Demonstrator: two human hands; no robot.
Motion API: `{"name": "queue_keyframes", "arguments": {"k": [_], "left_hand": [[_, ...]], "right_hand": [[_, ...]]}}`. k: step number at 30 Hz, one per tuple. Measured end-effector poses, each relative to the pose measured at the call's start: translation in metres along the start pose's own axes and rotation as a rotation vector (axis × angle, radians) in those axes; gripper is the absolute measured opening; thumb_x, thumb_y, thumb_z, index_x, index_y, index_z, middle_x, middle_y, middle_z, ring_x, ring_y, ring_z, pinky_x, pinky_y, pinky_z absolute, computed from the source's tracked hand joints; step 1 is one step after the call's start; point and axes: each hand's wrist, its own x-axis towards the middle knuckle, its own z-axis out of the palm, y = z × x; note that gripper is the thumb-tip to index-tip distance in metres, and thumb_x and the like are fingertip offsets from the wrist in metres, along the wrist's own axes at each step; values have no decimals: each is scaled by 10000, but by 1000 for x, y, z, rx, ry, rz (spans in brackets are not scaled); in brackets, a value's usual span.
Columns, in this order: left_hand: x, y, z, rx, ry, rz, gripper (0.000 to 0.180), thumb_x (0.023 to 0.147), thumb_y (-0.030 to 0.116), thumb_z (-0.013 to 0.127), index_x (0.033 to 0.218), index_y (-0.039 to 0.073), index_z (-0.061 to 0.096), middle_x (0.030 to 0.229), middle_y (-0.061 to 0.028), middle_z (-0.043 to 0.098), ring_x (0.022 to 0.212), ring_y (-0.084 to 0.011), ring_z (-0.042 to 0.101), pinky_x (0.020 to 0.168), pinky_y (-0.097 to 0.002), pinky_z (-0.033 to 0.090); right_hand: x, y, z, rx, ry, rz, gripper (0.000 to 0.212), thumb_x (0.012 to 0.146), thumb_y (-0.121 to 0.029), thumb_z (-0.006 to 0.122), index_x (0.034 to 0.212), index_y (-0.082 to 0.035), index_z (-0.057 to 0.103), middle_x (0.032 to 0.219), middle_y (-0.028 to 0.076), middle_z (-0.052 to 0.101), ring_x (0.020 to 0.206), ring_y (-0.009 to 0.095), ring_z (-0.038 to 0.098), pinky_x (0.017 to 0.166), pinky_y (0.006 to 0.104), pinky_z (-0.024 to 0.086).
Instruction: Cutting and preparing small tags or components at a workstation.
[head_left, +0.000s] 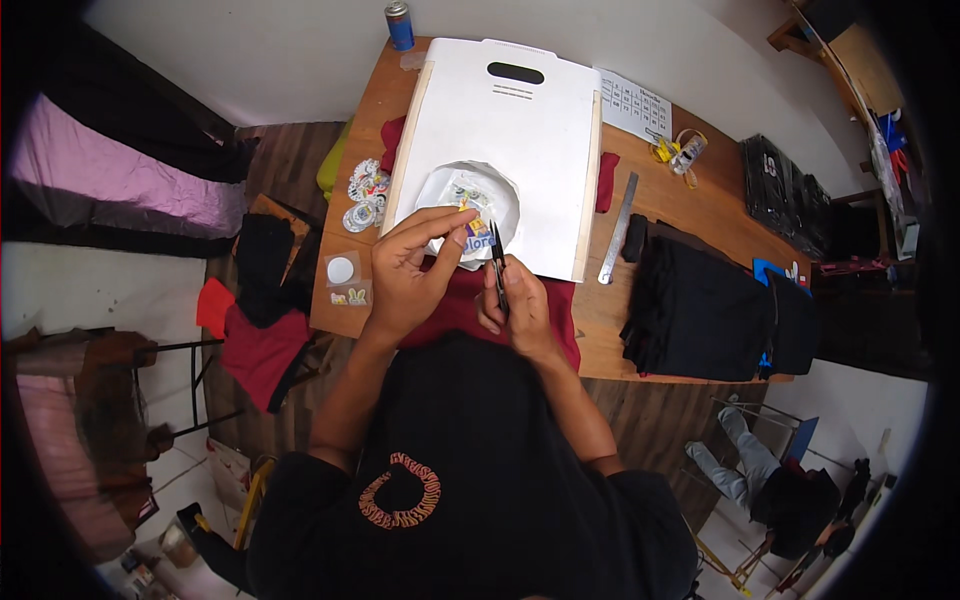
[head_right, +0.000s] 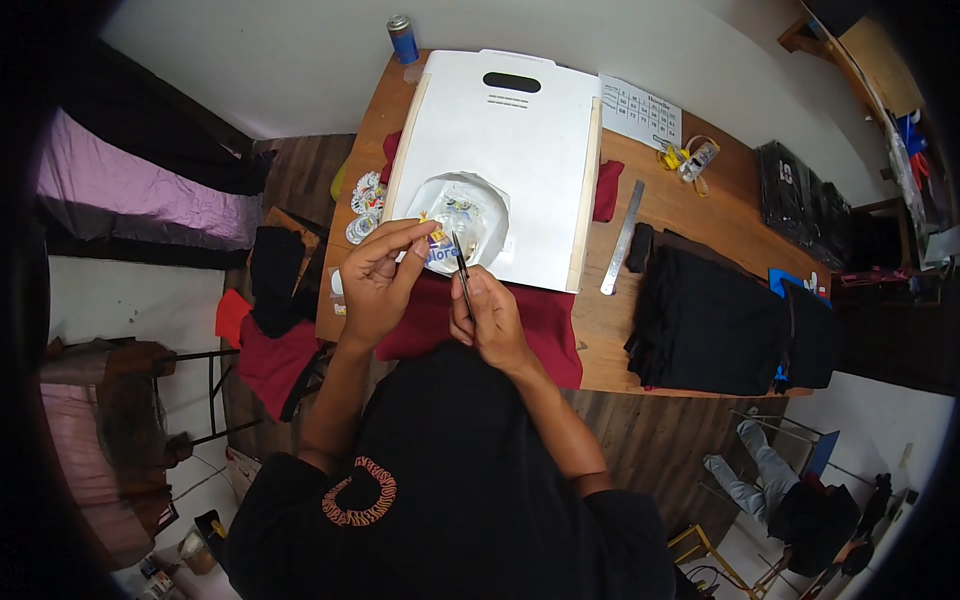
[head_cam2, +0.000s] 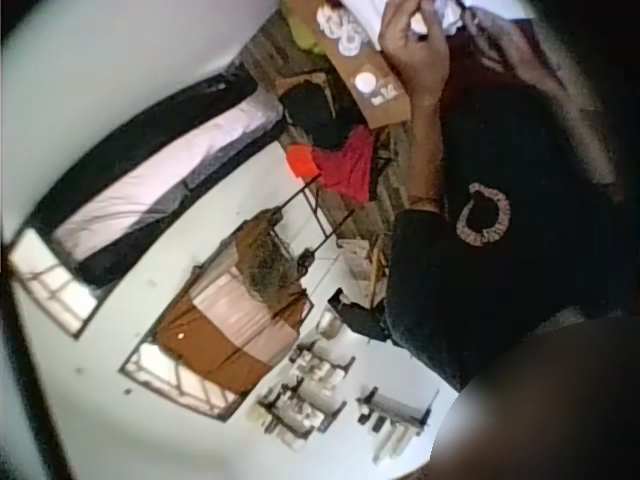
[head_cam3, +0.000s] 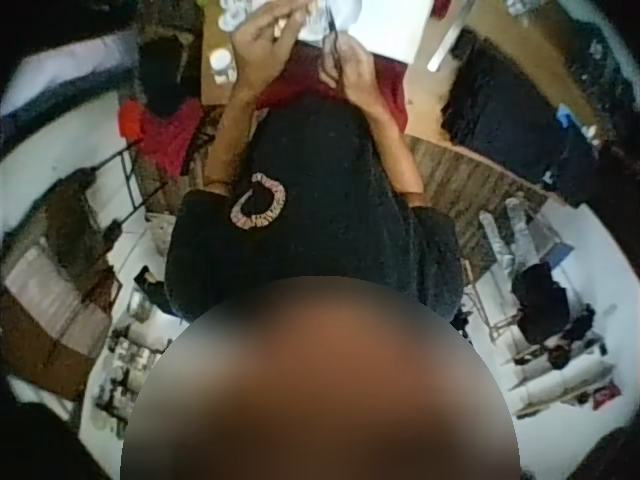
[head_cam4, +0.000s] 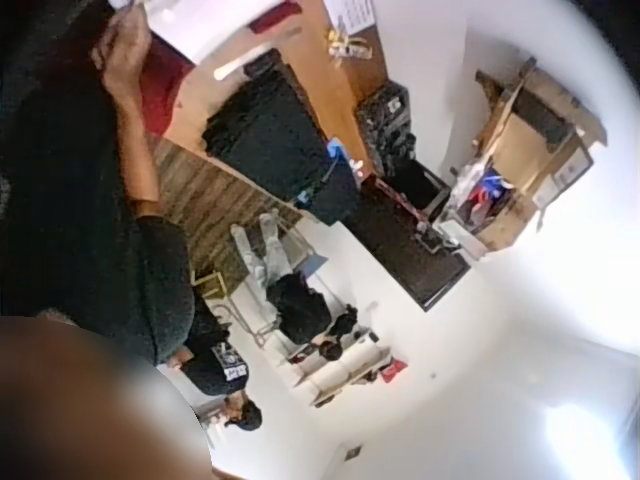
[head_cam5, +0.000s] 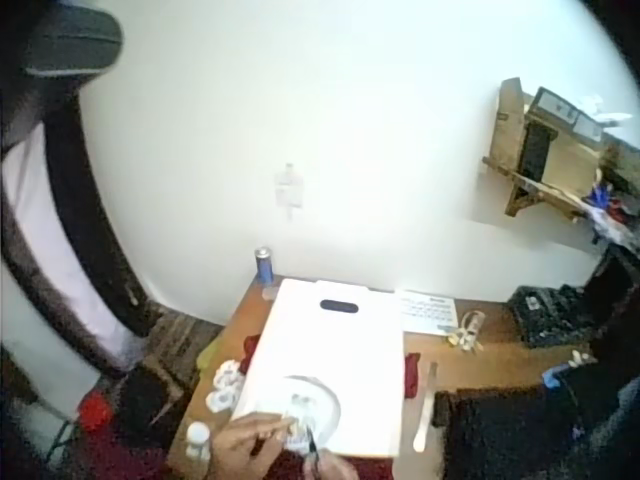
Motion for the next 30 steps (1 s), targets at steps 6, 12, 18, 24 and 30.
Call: {"name": "queue_keyframes", "arguments": {"k": [6,12,18,24,30], "left_hand": [[-1,0,-1,-16,9,1,226,883,-74,573,1100,-75,635,1090,-143,608,983,-145,603,850,-227,482],[0,0,-2,-8,3,-6,224,884,-73,571,1099,-75,636,1088,-143,609,988,-148,604,857,-230,481],[1,2,-4,-22,-9,-25,221,891,-68,558,1097,-76,638,1084,-142,612,997,-150,603,862,-233,480],[2,3,-5,-23,-18,-22,222,892,-77,546,1095,-79,636,1090,-144,611,1006,-156,604,871,-238,481],[3,3,-6,-18,-30,-24,223,893,-83,535,1093,-80,634,1099,-151,611,1015,-169,610,884,-248,487]], "right_hand": [[0,1,2,3,7,-11,323,1040,-304,315,932,-29,445,539,10,343,418,78,291,400,226,297],[0,0,2,-2,-4,-6,317,1041,-292,311,931,-28,446,536,10,342,417,78,288,398,228,292],[-2,2,-1,-12,-27,7,319,1040,-293,315,932,-23,446,528,14,340,413,84,288,399,231,283],[-4,5,-4,-13,-29,30,323,1039,-294,323,928,-19,452,534,14,341,422,84,291,407,230,284],[-5,5,-6,-10,-37,63,313,1038,-284,334,925,-18,454,545,8,343,438,77,290,417,225,282]]}}
